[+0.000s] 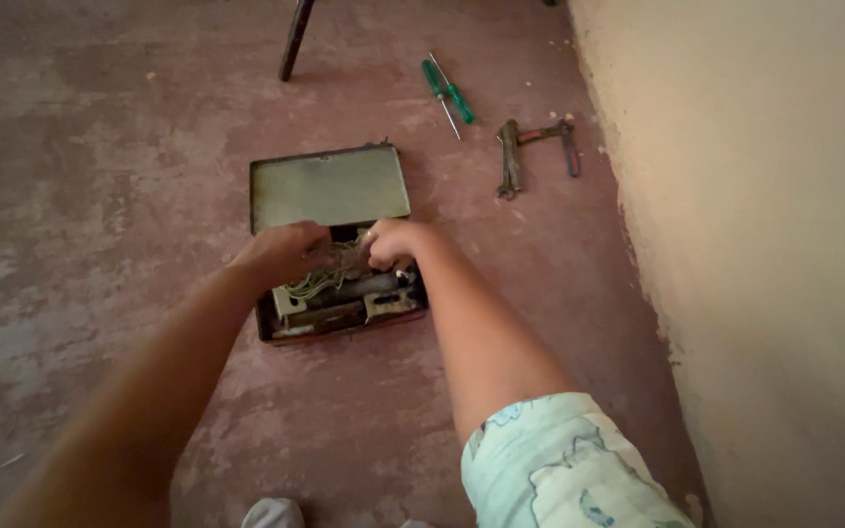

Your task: The person organizes various tools and components inside a metal toolbox by hand while sitting on the floor, placing items like a motor, pliers, and wires into different sections of the box.

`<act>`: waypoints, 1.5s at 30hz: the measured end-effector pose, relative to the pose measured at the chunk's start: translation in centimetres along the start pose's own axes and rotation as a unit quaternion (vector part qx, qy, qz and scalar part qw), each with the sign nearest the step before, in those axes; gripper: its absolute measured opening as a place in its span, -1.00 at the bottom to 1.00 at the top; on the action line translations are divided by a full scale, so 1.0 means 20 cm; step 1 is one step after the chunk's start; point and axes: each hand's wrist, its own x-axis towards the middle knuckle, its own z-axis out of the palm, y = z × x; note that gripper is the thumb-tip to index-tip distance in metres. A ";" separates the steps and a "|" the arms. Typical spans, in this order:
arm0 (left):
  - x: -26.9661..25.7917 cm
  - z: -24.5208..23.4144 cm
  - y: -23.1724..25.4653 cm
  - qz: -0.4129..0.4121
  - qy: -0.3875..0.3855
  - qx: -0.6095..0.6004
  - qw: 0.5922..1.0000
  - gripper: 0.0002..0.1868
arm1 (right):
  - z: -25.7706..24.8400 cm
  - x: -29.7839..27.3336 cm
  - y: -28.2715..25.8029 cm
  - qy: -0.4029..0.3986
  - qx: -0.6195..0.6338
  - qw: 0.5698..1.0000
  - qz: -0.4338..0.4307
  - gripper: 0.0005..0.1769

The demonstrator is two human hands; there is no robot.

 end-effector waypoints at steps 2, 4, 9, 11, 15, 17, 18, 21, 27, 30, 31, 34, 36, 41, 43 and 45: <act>0.03 0.02 -0.02 -0.003 -0.022 0.015 1.000 -0.66 | -0.02 -0.02 0.00 0.003 0.037 0.999 -0.017 -0.51; 0.06 0.04 -0.06 0.017 -0.028 0.048 0.998 -0.66 | -0.03 -0.06 -0.01 0.001 0.020 1.000 -0.009 -0.52; 0.18 0.04 -0.03 0.025 -0.074 0.166 0.983 -0.77 | -0.06 -0.01 0.09 0.002 -0.016 1.000 0.008 -0.60; 0.25 0.02 -0.01 0.034 -0.098 0.180 0.978 -0.73 | -0.12 0.11 0.23 0.073 0.022 0.996 -0.040 -0.65; 0.39 0.04 0.05 0.081 -0.136 0.199 0.967 -0.67 | -0.25 0.11 0.51 0.249 0.074 0.963 -0.072 -0.71; 0.44 0.02 0.12 0.098 -0.140 0.244 0.955 -0.69 | -0.25 0.02 0.67 0.306 0.035 0.950 -0.055 -0.71; 0.45 0.01 0.16 0.104 -0.130 0.277 0.946 -0.75 | -0.26 -0.05 0.73 0.334 0.016 0.941 -0.044 -0.71; 0.55 -0.01 0.28 0.152 -0.045 0.329 0.931 -0.79 | -0.31 -0.20 0.85 0.309 -0.104 0.945 0.031 -0.68; 0.69 0.06 0.41 0.182 0.142 0.309 0.923 -0.76 | -0.39 -0.37 0.95 0.449 -0.072 0.879 0.143 -0.53; 0.74 0.16 0.40 0.170 0.172 0.277 0.930 -0.75 | -0.44 -0.25 0.99 0.485 0.034 0.863 0.134 -0.29; 0.74 0.20 0.39 0.164 0.180 0.270 0.932 -0.76 | -0.46 -0.19 1.02 0.505 0.056 0.854 0.114 -0.21; 0.76 0.31 0.36 0.108 0.239 0.200 0.944 -0.55 | -0.51 0.04 1.10 0.554 0.092 0.825 0.061 -0.02; 0.75 0.33 0.30 0.086 0.197 0.114 0.970 -0.51 | -0.49 0.14 1.14 0.575 0.063 0.815 0.040 0.01; 0.79 0.37 0.27 0.065 0.154 0.069 0.984 -0.47 | -0.42 0.19 1.17 0.609 -0.045 0.789 0.066 -0.15; 0.80 0.36 0.26 0.061 0.146 0.071 0.985 -0.50 | -0.47 0.25 1.15 0.616 -0.033 0.780 0.102 -0.25; 0.79 0.35 0.27 0.080 0.174 0.055 0.980 -0.46 | -0.49 0.32 1.16 0.600 0.017 0.777 0.189 -0.42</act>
